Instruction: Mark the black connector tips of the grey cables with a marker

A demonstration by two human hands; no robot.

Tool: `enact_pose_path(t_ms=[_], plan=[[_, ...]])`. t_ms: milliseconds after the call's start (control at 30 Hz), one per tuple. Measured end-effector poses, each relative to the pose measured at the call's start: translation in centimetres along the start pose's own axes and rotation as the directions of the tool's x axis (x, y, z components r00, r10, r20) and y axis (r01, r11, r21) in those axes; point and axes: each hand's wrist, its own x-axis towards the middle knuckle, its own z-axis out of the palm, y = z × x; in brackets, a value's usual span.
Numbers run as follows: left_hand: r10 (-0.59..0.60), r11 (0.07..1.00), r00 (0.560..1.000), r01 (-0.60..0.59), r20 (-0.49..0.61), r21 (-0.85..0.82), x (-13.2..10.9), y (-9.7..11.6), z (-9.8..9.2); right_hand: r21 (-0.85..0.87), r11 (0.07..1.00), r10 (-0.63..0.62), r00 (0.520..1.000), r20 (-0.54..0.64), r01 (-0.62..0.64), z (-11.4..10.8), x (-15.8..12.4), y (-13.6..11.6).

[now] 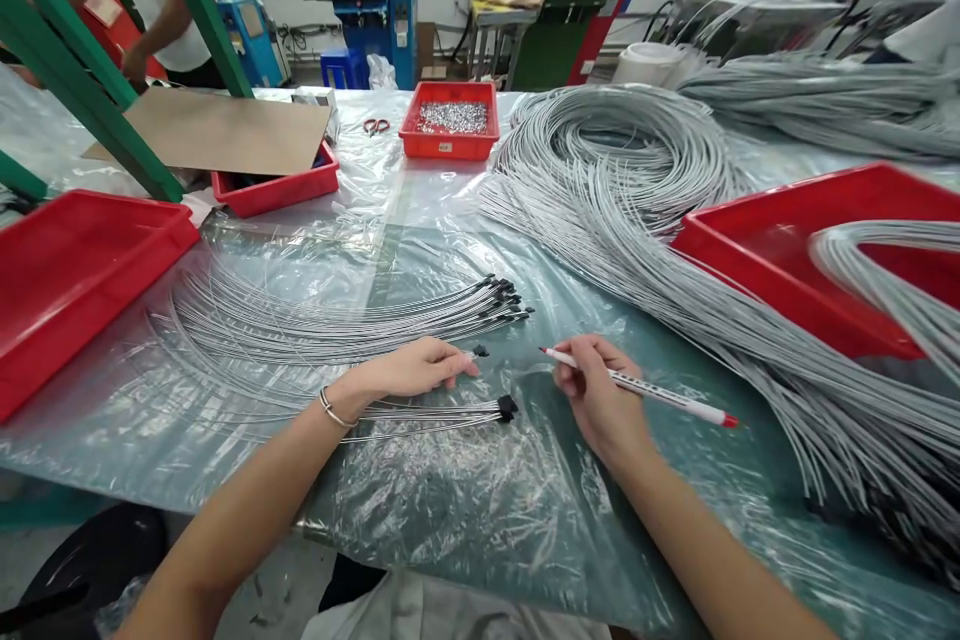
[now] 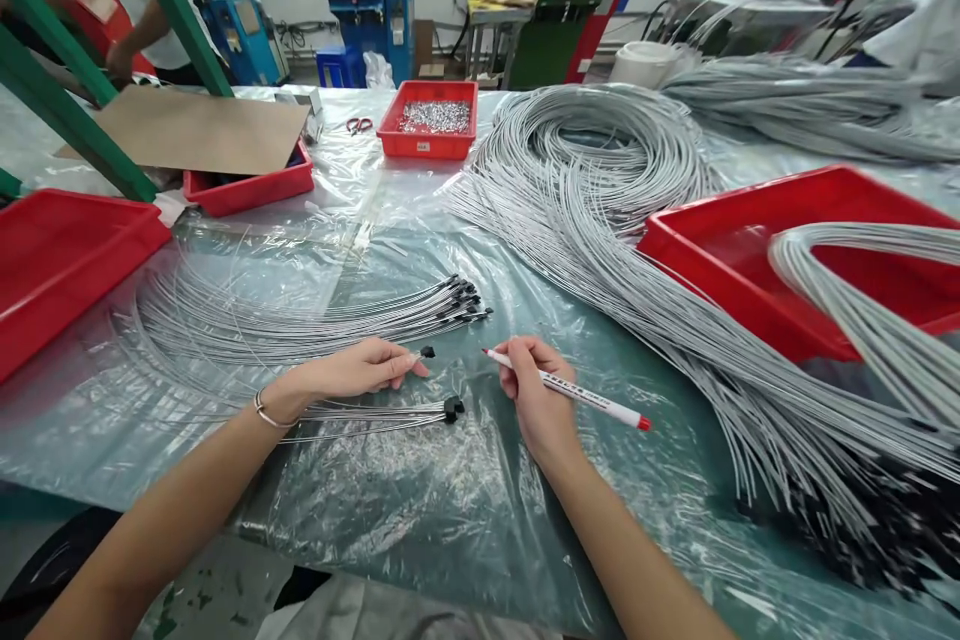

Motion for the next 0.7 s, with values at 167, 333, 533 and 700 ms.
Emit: enact_pose_path(t_ms=[167,333,533,700], plan=[[-0.064,0.984,0.995,0.077,0.083,-0.162,0.0,0.1,0.0,0.019,0.997,0.077,0.997,0.018,-0.077,-0.1,0.1,-1.0],[-0.077,0.979,0.996,0.084,0.048,-0.187,0.8,0.0,1.2,-0.093,0.966,0.251,0.960,0.122,-0.241,0.8,0.5,-3.2],[-0.066,0.997,0.996,0.064,-0.059,-0.039,1.4,-0.3,1.7,-0.145,0.977,0.184,0.960,0.211,-0.156,1.5,1.0,-2.2],[-0.082,0.992,0.990,0.091,-0.111,0.083,1.9,-0.6,2.2,-0.237,0.967,0.163,0.942,0.294,-0.094,1.1,1.0,0.4]])
